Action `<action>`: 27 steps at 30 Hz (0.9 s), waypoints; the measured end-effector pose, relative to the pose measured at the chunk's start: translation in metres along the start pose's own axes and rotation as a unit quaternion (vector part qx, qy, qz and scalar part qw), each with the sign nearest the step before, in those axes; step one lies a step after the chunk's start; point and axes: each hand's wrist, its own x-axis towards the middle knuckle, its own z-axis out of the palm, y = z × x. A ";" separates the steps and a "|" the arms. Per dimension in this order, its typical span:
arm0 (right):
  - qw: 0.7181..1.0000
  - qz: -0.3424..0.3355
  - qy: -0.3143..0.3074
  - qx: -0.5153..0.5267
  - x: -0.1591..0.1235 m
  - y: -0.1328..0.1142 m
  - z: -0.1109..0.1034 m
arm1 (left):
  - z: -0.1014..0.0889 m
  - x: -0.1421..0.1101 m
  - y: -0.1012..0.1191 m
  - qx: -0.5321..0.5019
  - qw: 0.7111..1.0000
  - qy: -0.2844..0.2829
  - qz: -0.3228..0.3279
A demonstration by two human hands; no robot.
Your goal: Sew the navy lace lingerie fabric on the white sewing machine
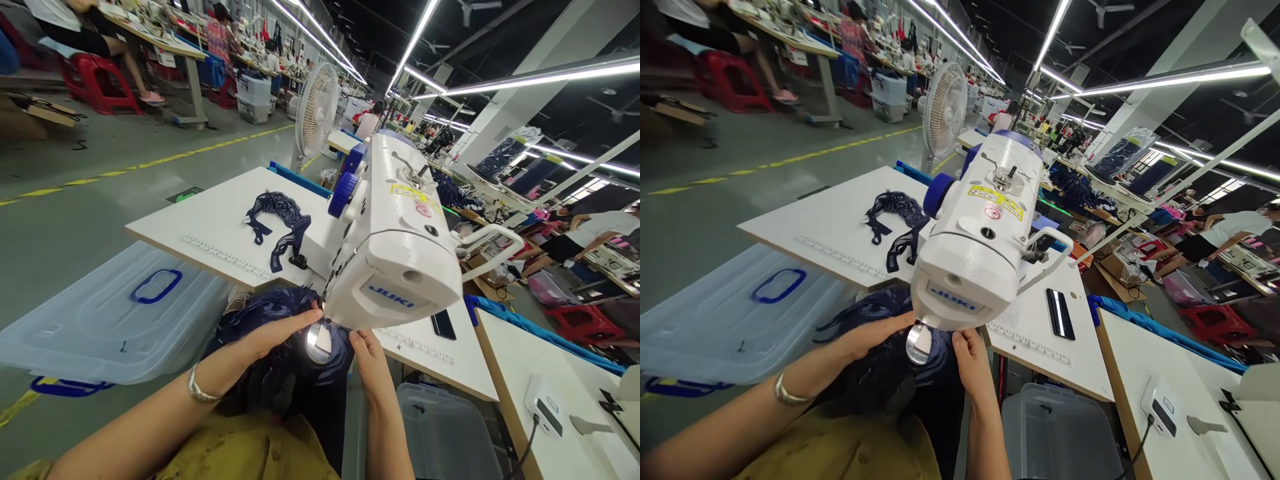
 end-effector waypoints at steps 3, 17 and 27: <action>1.000 0.008 0.007 0.001 0.000 0.002 0.001 | -0.005 -0.009 0.010 0.083 0.996 -0.001 -0.016; 1.000 -0.007 -0.014 0.014 -0.001 0.005 0.003 | -0.043 -0.021 -0.011 -0.166 0.969 -0.179 0.047; 1.000 -0.006 -0.011 0.013 0.000 0.005 0.003 | -0.043 -0.028 -0.005 -0.180 0.961 -0.208 -0.007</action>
